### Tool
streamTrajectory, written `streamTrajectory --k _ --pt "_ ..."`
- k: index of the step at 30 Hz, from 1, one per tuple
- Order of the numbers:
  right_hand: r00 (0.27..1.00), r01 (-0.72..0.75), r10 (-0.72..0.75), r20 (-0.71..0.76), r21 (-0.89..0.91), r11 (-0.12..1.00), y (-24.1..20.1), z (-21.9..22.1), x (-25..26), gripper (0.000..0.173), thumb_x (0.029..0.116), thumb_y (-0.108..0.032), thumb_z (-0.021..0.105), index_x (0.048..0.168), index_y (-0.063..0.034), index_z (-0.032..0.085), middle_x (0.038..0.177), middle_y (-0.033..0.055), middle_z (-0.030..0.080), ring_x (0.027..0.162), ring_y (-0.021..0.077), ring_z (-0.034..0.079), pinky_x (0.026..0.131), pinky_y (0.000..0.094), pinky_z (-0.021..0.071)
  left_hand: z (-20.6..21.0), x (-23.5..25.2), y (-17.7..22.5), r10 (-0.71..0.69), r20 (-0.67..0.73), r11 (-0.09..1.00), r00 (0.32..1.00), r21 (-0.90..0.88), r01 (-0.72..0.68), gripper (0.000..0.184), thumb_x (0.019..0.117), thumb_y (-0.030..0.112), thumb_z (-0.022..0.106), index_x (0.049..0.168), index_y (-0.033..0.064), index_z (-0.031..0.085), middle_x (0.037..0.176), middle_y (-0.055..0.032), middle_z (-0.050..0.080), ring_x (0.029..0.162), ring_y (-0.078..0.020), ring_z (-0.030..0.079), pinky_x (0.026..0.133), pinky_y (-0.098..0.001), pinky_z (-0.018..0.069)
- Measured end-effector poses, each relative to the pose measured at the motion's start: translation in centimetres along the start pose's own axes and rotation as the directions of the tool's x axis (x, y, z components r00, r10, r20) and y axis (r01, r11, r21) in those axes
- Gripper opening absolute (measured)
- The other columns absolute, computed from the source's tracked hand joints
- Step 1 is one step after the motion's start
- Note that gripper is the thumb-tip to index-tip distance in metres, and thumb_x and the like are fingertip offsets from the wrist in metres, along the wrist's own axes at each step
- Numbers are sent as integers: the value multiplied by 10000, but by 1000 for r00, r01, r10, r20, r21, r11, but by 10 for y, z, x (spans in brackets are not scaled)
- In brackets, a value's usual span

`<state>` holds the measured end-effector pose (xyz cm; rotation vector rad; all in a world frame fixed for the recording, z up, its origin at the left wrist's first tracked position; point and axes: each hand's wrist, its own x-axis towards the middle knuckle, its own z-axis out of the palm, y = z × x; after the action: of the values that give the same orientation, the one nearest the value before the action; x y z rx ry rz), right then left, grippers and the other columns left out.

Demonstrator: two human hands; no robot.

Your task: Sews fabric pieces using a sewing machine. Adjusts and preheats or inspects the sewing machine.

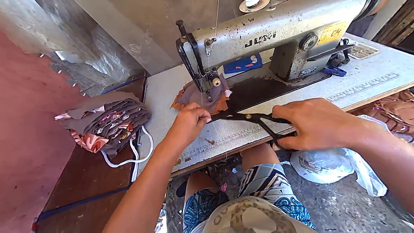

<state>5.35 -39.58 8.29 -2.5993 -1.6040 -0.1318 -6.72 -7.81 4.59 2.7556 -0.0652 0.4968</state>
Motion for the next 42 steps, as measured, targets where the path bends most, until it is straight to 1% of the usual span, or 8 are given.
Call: streamTrajectory --k 10,15,20,25,28,33,37,42 --pt "990 77 -68 127 -73 994 -7 2 19 204 903 -367 729 922 -179 652 646 -32 577 614 171 621 536 388 457 0 2 -2 -9 -34 1000 999 14 9 29 929 88 734 930 87 763 987 -81 662 899 -192 655 799 -369 556" --pt "980 -199 199 -1 -44 979 28 25 36 222 893 -269 787 967 -85 690 749 109 666 694 344 682 562 554 510 11 15 -13 -41 -20 999 999 -18 41 43 932 115 743 937 89 775 1003 -80 704 879 -198 673 812 -417 559" --pt "901 -434 434 9 2 901 56 36 53 285 984 -241 697 1080 27 700 1015 252 695 934 474 688 724 668 522 19 36 -31 -133 -61 988 989 -93 127 74 953 118 719 951 63 768 1069 -102 740 988 -233 696 907 -469 545" --pt "927 -375 373 43 58 925 69 35 54 295 928 -244 763 1065 15 725 1034 211 647 991 411 653 805 602 541 22 57 -54 -269 -62 952 961 -170 256 92 981 125 691 984 49 742 943 -100 715 900 -217 675 850 -467 534" --pt "920 -389 384 81 64 919 71 32 56 364 921 -244 777 1170 11 708 1077 201 649 1019 388 655 831 596 542 24 68 -62 -251 -44 956 967 -167 241 111 971 127 702 942 29 745 998 -140 714 1021 -283 662 940 -515 505" --pt "960 -186 191 -203 41 982 54 32 78 314 903 -242 723 1103 0 721 1046 236 667 1040 478 640 788 643 525 25 73 -69 -201 -11 962 980 -192 195 114 944 146 736 897 44 759 1016 -150 716 1065 -316 651 950 -541 494" --pt "966 11 56 -253 257 966 21 41 132 181 926 -189 693 1022 -50 759 991 145 692 969 338 673 811 527 570 28 71 -77 -183 -20 951 983 -259 172 68 925 135 754 897 75 768 969 -122 706 1024 -290 642 924 -516 485" --pt "966 -71 188 -176 521 851 -12 62 196 119 884 -87 761 970 -20 713 927 109 677 841 206 673 767 425 563 41 71 -84 -233 -43 922 971 -327 207 94 940 191 744 902 112 777 1036 -106 703 1134 -303 597 1019 -569 398"
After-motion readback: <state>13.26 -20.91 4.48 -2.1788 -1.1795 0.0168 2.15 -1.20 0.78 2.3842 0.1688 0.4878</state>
